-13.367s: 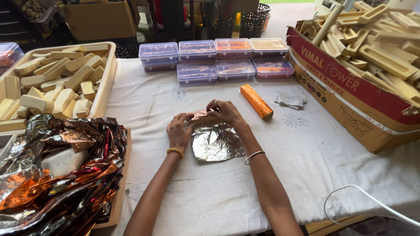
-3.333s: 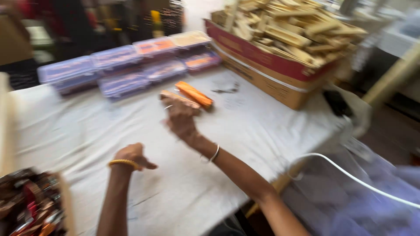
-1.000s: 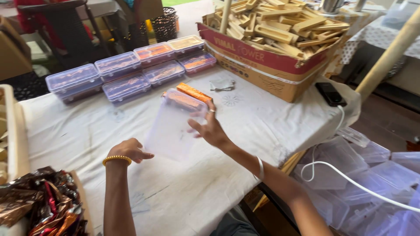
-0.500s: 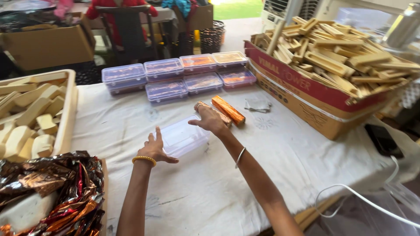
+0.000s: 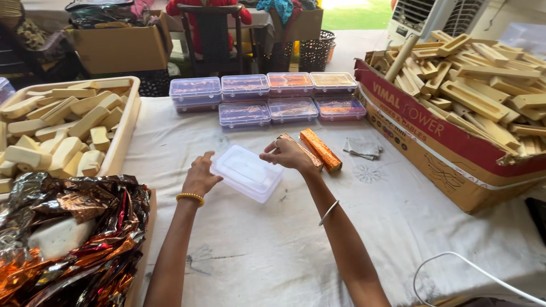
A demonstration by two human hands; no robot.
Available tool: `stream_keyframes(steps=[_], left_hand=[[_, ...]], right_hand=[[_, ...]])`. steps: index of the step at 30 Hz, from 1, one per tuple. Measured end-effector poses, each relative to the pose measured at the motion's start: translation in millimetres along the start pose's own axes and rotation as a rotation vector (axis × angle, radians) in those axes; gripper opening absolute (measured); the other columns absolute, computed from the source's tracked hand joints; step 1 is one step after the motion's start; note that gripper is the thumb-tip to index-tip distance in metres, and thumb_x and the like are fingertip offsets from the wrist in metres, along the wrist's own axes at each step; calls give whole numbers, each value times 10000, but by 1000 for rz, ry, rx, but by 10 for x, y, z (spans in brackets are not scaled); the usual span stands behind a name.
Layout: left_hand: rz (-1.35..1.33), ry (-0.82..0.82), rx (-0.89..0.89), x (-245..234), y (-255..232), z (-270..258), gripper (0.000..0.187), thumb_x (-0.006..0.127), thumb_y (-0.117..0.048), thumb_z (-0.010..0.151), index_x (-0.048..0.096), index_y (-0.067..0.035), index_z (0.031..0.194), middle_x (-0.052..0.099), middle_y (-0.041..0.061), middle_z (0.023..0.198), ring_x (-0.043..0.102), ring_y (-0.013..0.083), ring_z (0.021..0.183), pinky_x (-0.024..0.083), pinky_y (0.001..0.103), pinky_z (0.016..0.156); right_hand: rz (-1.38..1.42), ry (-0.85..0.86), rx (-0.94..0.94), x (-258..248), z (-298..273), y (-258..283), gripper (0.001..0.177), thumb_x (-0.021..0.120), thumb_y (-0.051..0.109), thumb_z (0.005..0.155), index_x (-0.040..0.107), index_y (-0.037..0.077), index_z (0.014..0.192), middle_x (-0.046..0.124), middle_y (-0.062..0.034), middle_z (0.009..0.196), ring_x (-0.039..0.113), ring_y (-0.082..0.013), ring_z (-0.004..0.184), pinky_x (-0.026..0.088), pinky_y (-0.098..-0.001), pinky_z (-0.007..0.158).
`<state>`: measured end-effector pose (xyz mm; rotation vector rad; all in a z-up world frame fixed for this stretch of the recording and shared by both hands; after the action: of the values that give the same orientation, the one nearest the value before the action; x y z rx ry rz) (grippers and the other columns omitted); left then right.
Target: The person wraps wooden blocks in foil and places them into plastic containers.
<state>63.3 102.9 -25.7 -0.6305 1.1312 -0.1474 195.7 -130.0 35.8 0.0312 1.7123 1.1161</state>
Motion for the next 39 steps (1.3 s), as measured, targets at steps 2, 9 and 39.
stream_keyframes(steps=[2,9,39], left_hand=[[36,-28,-32,3,13,1,789,888,-152,707,509,-75,1395,650,194,1214,635,350,1107,547,435,934],[-248,450,-366,300,150,1,595,612,-529,919,747,29,1073,813,168,976,802,205,763,650,312,606],[-901,156,-264,102,250,70,788,480,-780,843,725,-119,1195,786,128,1153,753,161,1024,567,331,812]], right_hand=[[-26,-28,-54,77,55,-21,635,711,499,860,686,-4,1247,761,-222,1126,744,-274,1012,600,-426,864],[-298,-98,8,141,36,-116,720,774,547,808,657,-57,1182,736,-239,995,751,-342,932,614,-458,832],[-277,-96,-417,292,-116,406,1018,913,341,661,352,5,1442,550,-252,1384,503,-383,1327,409,-435,1127]])
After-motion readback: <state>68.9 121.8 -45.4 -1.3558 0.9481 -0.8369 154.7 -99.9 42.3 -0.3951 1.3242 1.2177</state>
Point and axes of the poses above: each hand's wrist, its own z-axis towards the middle knuckle, its own x-axis out of the palm, y = z × x, the point moved 5 cm from there along z, towards the middle knuckle
